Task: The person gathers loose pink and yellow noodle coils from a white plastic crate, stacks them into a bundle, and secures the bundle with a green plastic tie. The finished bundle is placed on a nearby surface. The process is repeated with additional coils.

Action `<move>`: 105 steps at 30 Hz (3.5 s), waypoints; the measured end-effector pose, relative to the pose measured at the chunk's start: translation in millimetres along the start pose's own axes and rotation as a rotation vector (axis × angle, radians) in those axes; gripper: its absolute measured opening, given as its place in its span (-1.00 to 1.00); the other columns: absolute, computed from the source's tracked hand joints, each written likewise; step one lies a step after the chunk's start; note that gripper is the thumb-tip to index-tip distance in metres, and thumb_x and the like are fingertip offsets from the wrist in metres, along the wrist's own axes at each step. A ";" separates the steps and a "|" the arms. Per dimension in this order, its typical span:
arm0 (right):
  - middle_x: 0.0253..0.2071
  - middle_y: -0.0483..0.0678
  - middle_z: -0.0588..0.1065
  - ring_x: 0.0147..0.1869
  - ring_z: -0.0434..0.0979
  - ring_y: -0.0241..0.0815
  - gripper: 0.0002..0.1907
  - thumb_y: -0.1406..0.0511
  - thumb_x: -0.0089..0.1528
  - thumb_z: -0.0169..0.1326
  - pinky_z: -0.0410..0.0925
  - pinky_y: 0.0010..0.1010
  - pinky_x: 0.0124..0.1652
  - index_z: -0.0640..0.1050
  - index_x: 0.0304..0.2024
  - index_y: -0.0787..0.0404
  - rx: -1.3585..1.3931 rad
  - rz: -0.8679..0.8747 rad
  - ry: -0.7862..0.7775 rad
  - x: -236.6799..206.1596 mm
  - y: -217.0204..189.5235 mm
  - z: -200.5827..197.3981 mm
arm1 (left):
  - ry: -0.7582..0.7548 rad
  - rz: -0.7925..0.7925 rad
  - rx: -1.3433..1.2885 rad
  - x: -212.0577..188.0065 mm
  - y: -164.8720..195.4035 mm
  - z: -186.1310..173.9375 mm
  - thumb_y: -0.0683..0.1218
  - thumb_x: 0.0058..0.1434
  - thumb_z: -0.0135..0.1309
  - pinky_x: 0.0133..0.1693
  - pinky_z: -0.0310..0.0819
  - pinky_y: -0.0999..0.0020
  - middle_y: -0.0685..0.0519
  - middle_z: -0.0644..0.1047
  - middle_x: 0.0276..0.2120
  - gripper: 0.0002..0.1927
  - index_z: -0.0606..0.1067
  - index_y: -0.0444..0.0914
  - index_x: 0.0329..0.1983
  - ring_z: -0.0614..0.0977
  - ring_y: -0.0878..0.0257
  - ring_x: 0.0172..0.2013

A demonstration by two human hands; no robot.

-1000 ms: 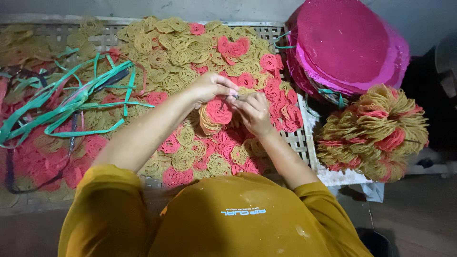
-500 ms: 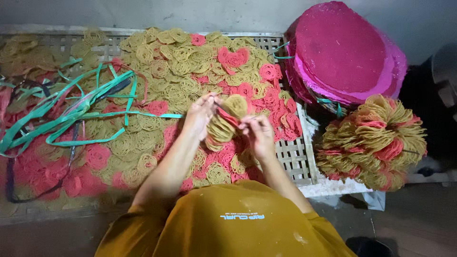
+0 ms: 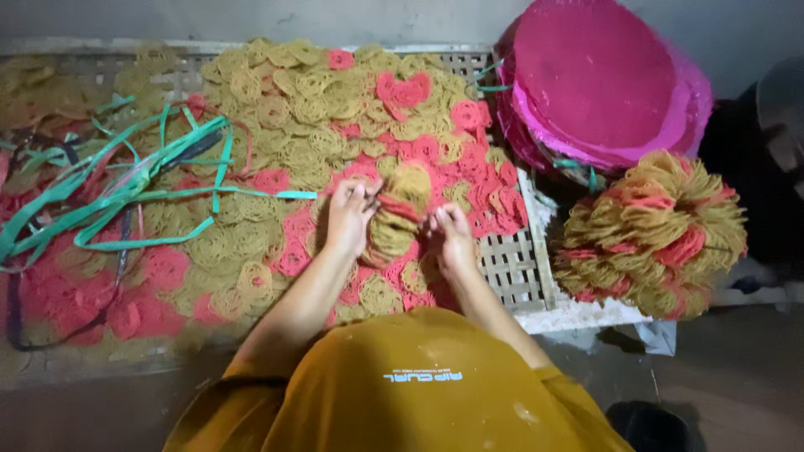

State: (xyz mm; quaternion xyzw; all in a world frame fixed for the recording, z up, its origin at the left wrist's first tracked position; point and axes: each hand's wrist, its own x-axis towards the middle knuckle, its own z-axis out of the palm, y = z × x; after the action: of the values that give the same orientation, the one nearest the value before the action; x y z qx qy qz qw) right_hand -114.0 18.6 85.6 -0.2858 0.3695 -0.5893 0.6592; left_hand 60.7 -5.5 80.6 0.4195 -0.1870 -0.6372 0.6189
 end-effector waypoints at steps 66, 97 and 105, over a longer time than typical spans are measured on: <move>0.05 0.08 0.46 0.10 0.52 0.09 -0.66 0.42 0.13 0.28 0.44 -0.19 0.02 0.52 -0.05 0.23 -1.381 -0.974 -0.753 52.9 -101.2 20.1 | -0.688 -0.111 0.509 56.9 32.2 28.3 -0.29 0.23 0.17 -0.10 0.66 0.39 -0.07 0.68 -0.23 -0.76 0.59 -0.41 -0.02 0.73 0.26 -0.25; -0.07 0.03 0.47 -0.11 0.50 -0.03 -0.88 0.36 0.28 0.15 0.32 -0.22 -0.15 0.53 -0.15 0.28 -1.571 -1.281 -0.163 39.0 -52.0 13.5 | -0.224 0.834 1.148 7.0 13.2 48.1 -0.22 0.17 0.14 0.18 0.50 0.10 0.05 0.66 -0.19 -0.79 0.66 -0.16 -0.15 0.65 0.13 -0.08; -0.32 0.00 0.48 -0.34 0.40 -0.30 -0.92 0.48 0.41 -0.01 0.28 -0.49 -0.34 0.52 -0.14 0.31 -0.833 -0.297 -0.239 49.8 -45.8 17.5 | -0.347 1.081 1.069 -3.4 34.5 41.6 -0.20 0.18 0.24 0.34 0.31 -0.10 0.07 0.67 -0.19 -0.84 0.67 -0.16 -0.17 0.71 0.17 -0.13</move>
State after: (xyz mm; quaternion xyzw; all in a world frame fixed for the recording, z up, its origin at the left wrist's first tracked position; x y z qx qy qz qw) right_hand -123.9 -38.2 125.2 -0.6424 0.4515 -0.4415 0.4343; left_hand 50.3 -19.6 131.8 0.4057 -0.7414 -0.1272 0.5192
